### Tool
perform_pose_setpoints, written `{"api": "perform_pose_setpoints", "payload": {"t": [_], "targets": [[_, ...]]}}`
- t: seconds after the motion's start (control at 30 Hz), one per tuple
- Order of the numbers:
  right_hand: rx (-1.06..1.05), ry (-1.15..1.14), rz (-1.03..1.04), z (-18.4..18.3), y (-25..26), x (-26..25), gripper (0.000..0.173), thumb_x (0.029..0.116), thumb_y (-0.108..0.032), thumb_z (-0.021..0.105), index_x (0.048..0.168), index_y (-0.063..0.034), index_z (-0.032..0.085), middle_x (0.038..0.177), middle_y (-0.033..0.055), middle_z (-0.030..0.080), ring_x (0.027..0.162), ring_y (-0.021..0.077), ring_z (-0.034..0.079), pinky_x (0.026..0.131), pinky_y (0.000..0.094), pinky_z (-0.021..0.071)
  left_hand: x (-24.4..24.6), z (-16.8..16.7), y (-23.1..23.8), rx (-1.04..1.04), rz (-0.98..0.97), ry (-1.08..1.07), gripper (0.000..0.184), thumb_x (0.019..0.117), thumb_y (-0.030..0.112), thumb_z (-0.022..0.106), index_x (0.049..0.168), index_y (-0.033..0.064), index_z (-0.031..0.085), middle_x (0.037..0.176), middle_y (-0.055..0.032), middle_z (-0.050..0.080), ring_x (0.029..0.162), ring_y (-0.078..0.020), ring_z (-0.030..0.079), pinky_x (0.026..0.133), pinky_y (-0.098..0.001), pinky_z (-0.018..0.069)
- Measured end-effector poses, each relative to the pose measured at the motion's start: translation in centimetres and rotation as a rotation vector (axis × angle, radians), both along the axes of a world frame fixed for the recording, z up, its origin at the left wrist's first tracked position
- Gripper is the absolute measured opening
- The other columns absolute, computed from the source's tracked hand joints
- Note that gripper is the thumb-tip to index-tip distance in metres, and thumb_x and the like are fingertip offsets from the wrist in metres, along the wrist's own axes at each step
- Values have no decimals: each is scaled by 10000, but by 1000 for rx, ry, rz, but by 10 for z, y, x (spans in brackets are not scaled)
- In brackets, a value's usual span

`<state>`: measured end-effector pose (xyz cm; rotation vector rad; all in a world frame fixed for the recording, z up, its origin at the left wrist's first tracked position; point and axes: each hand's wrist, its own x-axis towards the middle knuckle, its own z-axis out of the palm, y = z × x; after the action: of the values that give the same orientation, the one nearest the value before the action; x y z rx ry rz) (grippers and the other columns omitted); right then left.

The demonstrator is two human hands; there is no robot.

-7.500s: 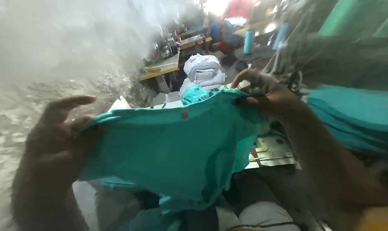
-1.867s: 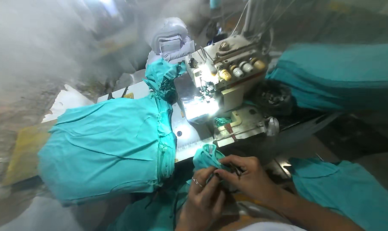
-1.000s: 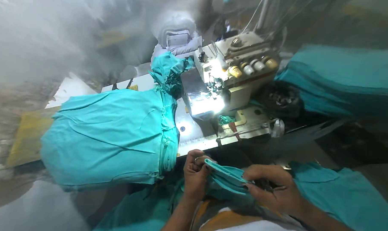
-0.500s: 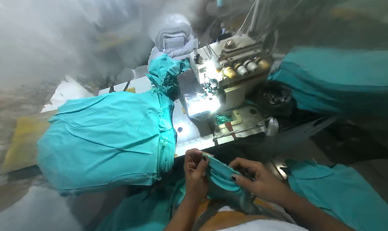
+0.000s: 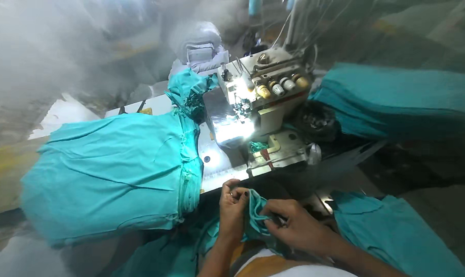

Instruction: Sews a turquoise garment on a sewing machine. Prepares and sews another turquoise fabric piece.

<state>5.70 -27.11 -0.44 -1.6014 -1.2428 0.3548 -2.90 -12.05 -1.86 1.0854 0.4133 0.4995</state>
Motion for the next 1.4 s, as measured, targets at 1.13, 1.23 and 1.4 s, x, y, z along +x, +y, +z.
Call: {"api": "perform_pose_setpoints", "payload": {"t": [1.13,1.23,1.4], "targets": [[123,-92,-261,58,13,63,181,934,-133,623,942,17,724,778,9,659,666,-96,502,641,54,420,-13,73,72,740,-531,220,323,930,61,683,1233,-32,621,1055,-30,696,862,-6,665,790,-193,566],[103,-70,-262,60,12,69,168,933,-129,617,934,6,718,814,2,645,713,-92,509,672,52,420,-23,50,74,689,-484,222,120,960,69,623,998,-7,707,914,36,680,820,48,624,772,-158,535],[196,15,-48,82,34,72,143,950,-79,598,942,32,688,902,33,614,836,-39,551,766,90,458,-6,131,111,1152,-274,-24,149,1071,156,464,1080,145,612,876,161,635,813,154,580,748,-66,487]]}}
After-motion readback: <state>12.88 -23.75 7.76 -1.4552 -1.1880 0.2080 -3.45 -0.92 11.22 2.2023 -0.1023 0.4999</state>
